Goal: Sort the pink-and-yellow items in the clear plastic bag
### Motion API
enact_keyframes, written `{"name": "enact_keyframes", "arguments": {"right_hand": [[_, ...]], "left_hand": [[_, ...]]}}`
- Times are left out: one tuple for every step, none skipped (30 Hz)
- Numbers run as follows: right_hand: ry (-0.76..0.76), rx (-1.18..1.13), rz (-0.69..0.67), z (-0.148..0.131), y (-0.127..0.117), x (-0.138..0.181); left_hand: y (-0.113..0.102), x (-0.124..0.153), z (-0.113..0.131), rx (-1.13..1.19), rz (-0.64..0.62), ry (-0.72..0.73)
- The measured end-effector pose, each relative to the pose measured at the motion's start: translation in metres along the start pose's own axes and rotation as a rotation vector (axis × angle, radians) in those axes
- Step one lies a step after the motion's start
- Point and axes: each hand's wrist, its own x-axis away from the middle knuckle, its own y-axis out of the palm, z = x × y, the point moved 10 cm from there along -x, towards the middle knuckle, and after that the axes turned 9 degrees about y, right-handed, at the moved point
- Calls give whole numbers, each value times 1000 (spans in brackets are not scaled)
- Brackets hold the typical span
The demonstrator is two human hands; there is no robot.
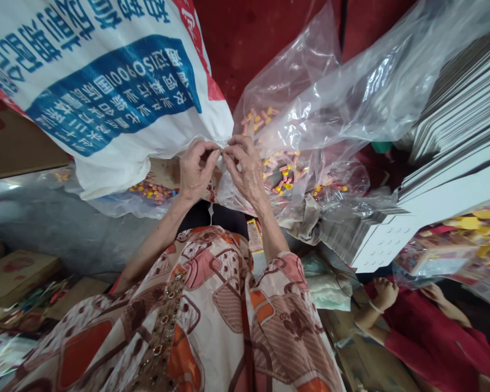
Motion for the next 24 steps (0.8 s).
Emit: {"name": "enact_keyframes", "arguments": {"right_hand": [[2,-3,1,0,0,0],[6,-8,4,-1,-1,0],[8,-12,6,-1,-2,0],[8,-12,7,-1,-2,0],[6,-8,6,-2,-2,0],[1,1,4,-2,-2,0],[-5,12,2,-2,-2,0],[-10,23,1,-2,-2,0],[-13,33,0,-2,-2,-1],[-14,43,0,-2,-2,-1],[-14,51,-1,-3,-2,-1],[-13,54,2,-3,-3,-2],[-14,47,6,-4,-4,-2],[-17,34,14,-4,-5,-2],[-19,22,21,-5,-7,-2],[-20,14,25,-6,-7,-2],[-20,13,28,-7,-8,-1],[-17,21,30,-7,-7,-1],[-9,35,35,-6,-7,0],[1,51,46,-6,-8,1],[11,64,64,-5,-9,2],[19,70,88,-5,-11,3],[26,74,113,-4,-14,4],[31,79,133,-4,-16,6]], "left_hand": [[0,0,1,11,-1,1],[0,-1,1,20,0,1],[0,-1,0,30,2,-6],[1,-1,-1,39,3,-21],[2,-1,-3,48,3,-37],[2,-1,-5,58,2,-48],[3,-1,-5,65,4,-51],[3,-1,-5,71,9,-43],[3,-2,-4,77,13,-23],[3,-3,-2,82,17,-4],[4,-3,-2,87,17,3],[5,-3,-4,91,10,-8],[6,-3,-7,94,-3,-31],[8,-3,-9,95,-17,-51],[8,-3,-10,93,-25,-63],[8,-3,-10,90,-24,-64],[8,-4,-8,88,-17,-47],[7,-5,-5,87,-6,-25],[6,-5,-2,89,6,-14],[6,-5,-2,91,15,-21],[6,-5,-2,95,21,-41],[6,-4,-3,99,25,-62],[6,-4,-3,102,30,-80],[6,-4,-3,103,36,-92]]}}
